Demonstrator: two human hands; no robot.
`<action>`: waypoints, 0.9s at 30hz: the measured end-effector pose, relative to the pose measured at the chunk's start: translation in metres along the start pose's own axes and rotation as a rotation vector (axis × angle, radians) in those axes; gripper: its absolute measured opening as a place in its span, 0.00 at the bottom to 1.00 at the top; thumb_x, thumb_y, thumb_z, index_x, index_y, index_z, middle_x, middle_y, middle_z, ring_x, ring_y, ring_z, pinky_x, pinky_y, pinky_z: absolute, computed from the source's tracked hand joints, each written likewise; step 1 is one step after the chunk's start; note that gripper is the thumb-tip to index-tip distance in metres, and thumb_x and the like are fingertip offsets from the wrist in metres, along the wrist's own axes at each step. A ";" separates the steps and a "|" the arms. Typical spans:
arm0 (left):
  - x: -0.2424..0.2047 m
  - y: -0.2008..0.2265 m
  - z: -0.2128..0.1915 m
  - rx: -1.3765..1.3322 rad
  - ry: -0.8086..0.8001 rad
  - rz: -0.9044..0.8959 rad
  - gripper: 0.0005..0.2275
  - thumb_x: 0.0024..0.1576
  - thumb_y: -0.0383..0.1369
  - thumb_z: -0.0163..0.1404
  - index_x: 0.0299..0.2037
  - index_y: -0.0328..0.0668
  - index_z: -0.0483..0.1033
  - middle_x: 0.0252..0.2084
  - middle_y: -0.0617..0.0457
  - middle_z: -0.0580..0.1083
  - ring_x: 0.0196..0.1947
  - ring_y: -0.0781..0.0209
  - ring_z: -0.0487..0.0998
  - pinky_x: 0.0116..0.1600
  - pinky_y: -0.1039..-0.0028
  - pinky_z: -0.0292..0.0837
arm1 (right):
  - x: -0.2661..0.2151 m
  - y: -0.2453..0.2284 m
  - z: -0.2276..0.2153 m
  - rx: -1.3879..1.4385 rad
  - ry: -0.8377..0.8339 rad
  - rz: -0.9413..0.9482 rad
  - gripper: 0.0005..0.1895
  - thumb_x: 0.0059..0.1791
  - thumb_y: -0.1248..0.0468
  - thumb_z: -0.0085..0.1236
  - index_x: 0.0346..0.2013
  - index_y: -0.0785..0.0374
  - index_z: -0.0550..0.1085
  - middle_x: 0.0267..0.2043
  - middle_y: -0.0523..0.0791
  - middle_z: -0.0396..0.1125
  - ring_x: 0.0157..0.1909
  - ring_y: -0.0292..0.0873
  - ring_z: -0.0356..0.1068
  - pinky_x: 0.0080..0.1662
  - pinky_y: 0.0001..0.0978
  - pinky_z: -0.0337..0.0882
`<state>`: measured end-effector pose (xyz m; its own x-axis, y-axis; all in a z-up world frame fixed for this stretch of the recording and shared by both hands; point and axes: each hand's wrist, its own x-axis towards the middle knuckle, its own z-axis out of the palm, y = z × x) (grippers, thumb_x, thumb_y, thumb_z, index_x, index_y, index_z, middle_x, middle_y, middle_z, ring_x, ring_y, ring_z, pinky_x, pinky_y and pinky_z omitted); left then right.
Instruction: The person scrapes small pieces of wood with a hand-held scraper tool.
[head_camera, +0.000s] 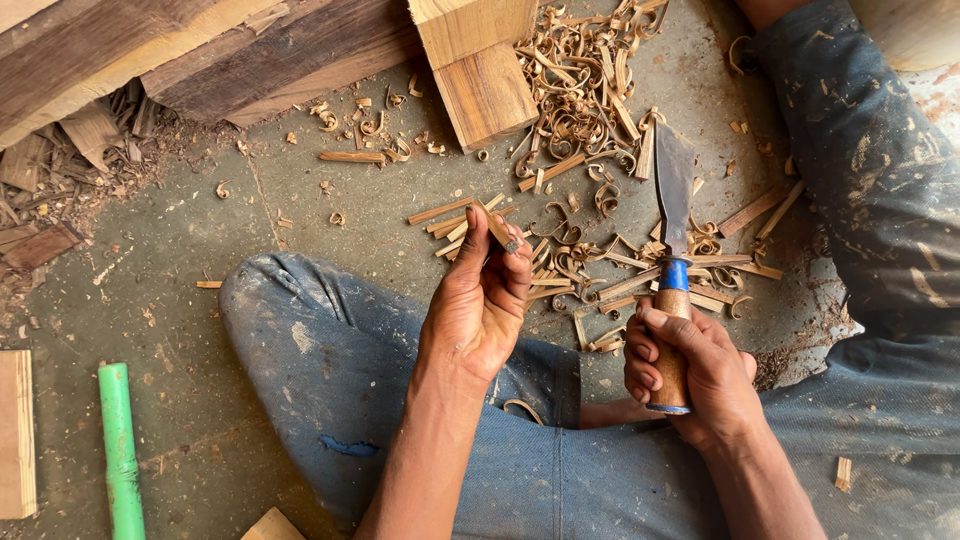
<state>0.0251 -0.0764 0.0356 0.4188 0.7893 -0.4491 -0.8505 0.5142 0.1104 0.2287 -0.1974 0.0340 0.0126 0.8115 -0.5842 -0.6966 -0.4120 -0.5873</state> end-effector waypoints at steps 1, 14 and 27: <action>-0.001 0.001 0.000 -0.004 -0.025 -0.001 0.10 0.60 0.35 0.58 0.38 0.35 0.78 0.34 0.51 0.76 0.35 0.65 0.77 0.41 0.83 0.80 | 0.000 0.000 0.000 -0.005 0.011 -0.002 0.11 0.53 0.60 0.52 0.44 0.65 0.65 0.26 0.43 0.57 0.21 0.36 0.58 0.24 0.30 0.61; -0.001 0.003 0.002 -0.085 0.043 -0.040 0.09 0.58 0.34 0.58 0.39 0.34 0.78 0.36 0.49 0.76 0.35 0.64 0.79 0.41 0.82 0.81 | 0.002 -0.001 -0.001 0.007 0.015 0.019 0.12 0.52 0.60 0.52 0.44 0.64 0.65 0.26 0.43 0.57 0.21 0.36 0.59 0.23 0.31 0.62; -0.016 0.004 0.010 0.343 -0.028 0.088 0.09 0.60 0.31 0.58 0.47 0.35 0.78 0.40 0.46 0.79 0.38 0.59 0.82 0.44 0.73 0.82 | 0.002 0.000 -0.003 0.016 0.023 0.023 0.12 0.52 0.59 0.53 0.42 0.64 0.65 0.25 0.43 0.57 0.21 0.36 0.58 0.23 0.31 0.62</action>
<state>0.0185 -0.0837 0.0520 0.3615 0.8418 -0.4007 -0.7292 0.5232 0.4412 0.2305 -0.1973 0.0314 0.0125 0.7921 -0.6103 -0.7084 -0.4237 -0.5645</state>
